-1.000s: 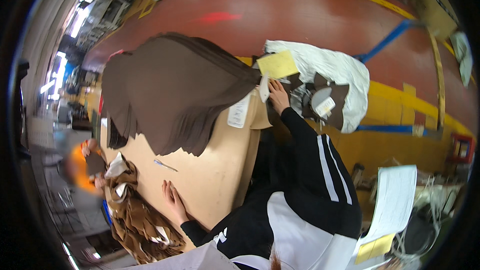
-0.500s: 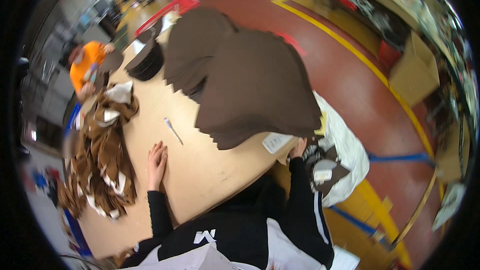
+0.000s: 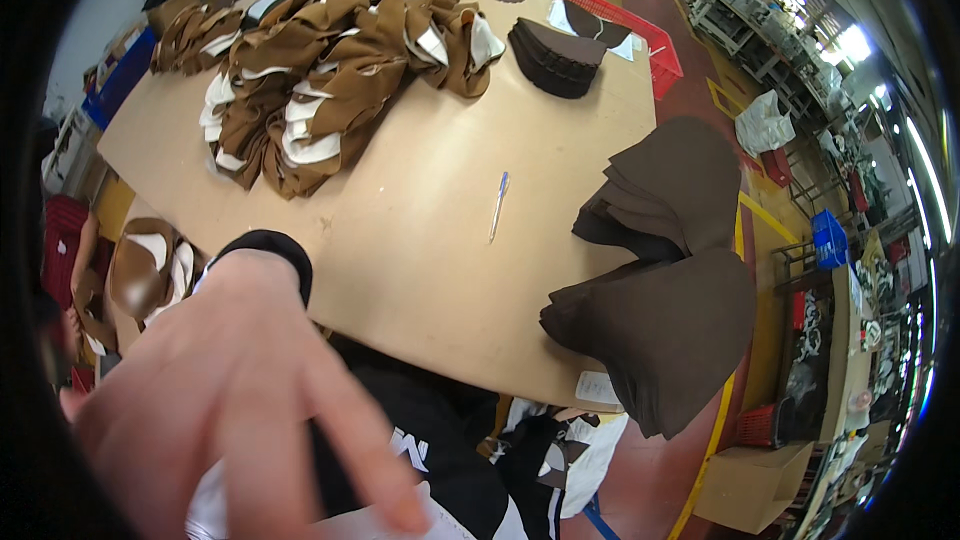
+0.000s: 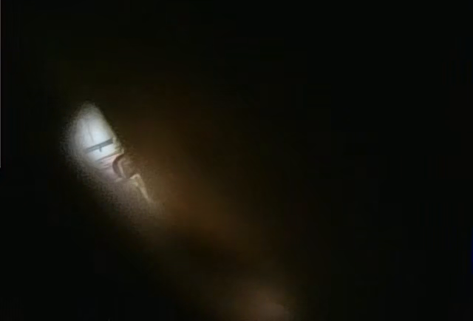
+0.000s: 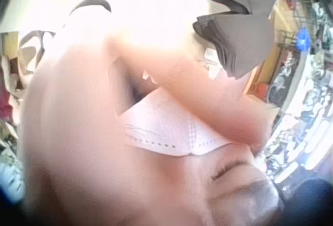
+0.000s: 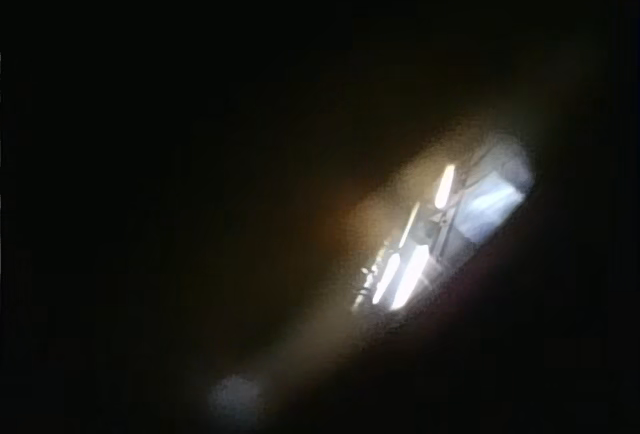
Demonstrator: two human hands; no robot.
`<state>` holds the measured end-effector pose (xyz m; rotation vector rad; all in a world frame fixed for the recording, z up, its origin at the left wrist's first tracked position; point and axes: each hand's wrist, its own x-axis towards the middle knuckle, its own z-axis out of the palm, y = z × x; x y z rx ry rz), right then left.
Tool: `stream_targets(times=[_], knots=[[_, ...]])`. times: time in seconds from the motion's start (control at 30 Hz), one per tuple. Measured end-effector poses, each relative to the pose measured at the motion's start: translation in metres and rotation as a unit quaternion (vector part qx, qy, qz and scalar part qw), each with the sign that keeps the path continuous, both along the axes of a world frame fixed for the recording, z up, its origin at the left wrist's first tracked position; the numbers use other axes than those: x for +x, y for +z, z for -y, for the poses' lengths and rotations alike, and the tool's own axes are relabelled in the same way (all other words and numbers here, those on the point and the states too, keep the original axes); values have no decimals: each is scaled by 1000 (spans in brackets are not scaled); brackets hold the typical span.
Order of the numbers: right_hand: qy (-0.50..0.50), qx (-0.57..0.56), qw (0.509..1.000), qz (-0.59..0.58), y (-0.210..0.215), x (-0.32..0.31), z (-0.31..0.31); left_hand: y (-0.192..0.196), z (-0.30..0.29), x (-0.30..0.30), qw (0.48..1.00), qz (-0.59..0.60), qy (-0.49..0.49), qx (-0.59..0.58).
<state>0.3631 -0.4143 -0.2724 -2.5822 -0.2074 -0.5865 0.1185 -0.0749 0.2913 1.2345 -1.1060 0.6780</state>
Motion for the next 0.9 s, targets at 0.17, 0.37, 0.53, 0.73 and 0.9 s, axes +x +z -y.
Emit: stream_targets(times=[0.17, 0.37, 0.53, 0.73, 0.9], knots=[[-28, 55, 997, 52, 23, -22, 14, -5, -7, -25, 998, 44, -36, -3], [-53, 162, 968, 186, 99, -53, 3, -12, -21, -67, 989, 68, -122, 53], [-48, 260, 913, 311, 219, -21, -46, -29, -32, -98, 971, 81, -192, 119], [60, 355, 841, 405, 301, -37, -88, -151, -66, 20, 916, -146, 372, 34], [257, 465, 793, 298, 299, -84, -151, -318, -88, 43, 478, -378, 672, 420]])
